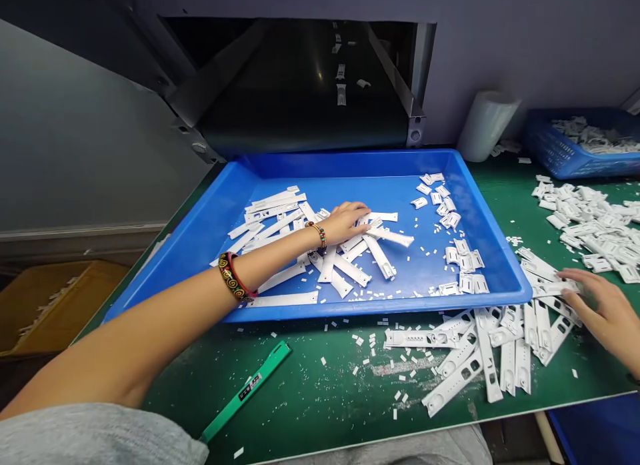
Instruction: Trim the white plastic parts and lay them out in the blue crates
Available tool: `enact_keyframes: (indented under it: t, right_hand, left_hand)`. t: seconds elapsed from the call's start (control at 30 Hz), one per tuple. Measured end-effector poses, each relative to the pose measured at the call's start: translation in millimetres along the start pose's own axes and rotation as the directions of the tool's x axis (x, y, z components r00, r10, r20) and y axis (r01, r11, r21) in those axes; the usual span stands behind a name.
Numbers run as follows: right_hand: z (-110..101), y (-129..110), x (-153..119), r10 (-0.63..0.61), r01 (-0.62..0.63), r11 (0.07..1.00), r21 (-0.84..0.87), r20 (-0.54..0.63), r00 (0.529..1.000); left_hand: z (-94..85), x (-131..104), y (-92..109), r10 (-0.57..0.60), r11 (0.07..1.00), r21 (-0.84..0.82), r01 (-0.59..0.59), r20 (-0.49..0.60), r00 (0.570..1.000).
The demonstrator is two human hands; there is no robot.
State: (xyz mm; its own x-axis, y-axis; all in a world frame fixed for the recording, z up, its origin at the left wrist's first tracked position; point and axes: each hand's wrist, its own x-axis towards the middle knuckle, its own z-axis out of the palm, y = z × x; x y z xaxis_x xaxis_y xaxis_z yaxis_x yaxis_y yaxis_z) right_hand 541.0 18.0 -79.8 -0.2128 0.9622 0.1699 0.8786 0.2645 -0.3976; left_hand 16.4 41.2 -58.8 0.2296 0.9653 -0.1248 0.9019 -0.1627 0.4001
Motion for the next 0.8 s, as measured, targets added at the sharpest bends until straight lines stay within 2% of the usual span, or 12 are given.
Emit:
enact_keyframes:
  t: [0.1,0.17,0.27,0.33,0.37,0.43,0.47,0.53,0.6,0.7,0.73,0.8]
  right_hand:
    - [-9.3,19.5,17.9,-0.184,0.188,0.972,-0.140,0.039,0.982]
    - [-27.2,-2.8,35.3,-0.278,0.274,0.944,-0.186,0.005,0.961]
    - [-44.7,-83.2,61.7,-0.433,0.418,0.890,-0.182,-0.053,0.900]
    - [-38.2,-149.4,77.0,-0.484,0.480,0.870,-0.108,-0.006,0.875]
    - [-28.5,-180.7,84.3,-0.512,0.514,0.857,-0.027,0.064,0.857]
    - [0.9,-233.3,99.0,-0.565,0.557,0.821,0.120,0.301,0.768]
    - [18.7,-253.5,106.4,-0.565,0.562,0.815,0.144,0.418,0.712]
    - [54.4,-282.1,121.3,-0.558,0.601,0.791,0.119,0.543,0.627]
    - [83.0,-297.6,134.6,-0.563,0.642,0.759,0.105,0.601,0.568]
    - [103.4,-304.0,148.6,-0.561,0.642,0.753,0.141,0.648,0.516]
    - [104.5,-303.1,151.4,-0.559,0.639,0.755,0.148,0.654,0.509]
    - [101.4,-298.9,154.6,-0.557,0.601,0.780,0.173,0.628,0.542]
  left_hand:
    - [-5.7,2.8,-8.9,-0.004,1.000,-0.003,0.004,-0.058,0.998]
    - [-10.2,0.8,-13.4,-0.023,0.999,-0.024,0.022,-0.076,0.997]
    - [-16.1,-7.0,-16.4,-0.044,0.998,-0.040,0.041,-0.083,0.996]
    - [-18.9,-14.4,-16.7,-0.065,0.997,-0.052,0.060,-0.104,0.992]
    - [-20.1,-18.4,-16.8,-0.080,0.995,-0.061,0.073,-0.120,0.990]
    - [-22.2,-25.8,-17.0,-0.110,0.992,-0.074,0.100,-0.152,0.982]
    - [-23.3,-29.0,-17.3,-0.122,0.990,-0.086,0.109,-0.171,0.978]
    - [-25.7,-33.6,-18.0,-0.156,0.974,-0.197,0.114,-0.210,0.965]
    - [-27.8,-36.2,-17.9,-0.238,0.879,-0.462,0.119,-0.209,0.949]
    - [-28.6,-38.3,-14.8,-0.325,0.535,-0.834,0.134,-0.057,0.944]
    - [-28.1,-38.8,-12.7,-0.323,0.428,-0.892,0.148,0.002,0.946]
    - [-26.3,-40.2,-7.6,-0.293,0.266,-0.948,0.174,0.092,0.952]
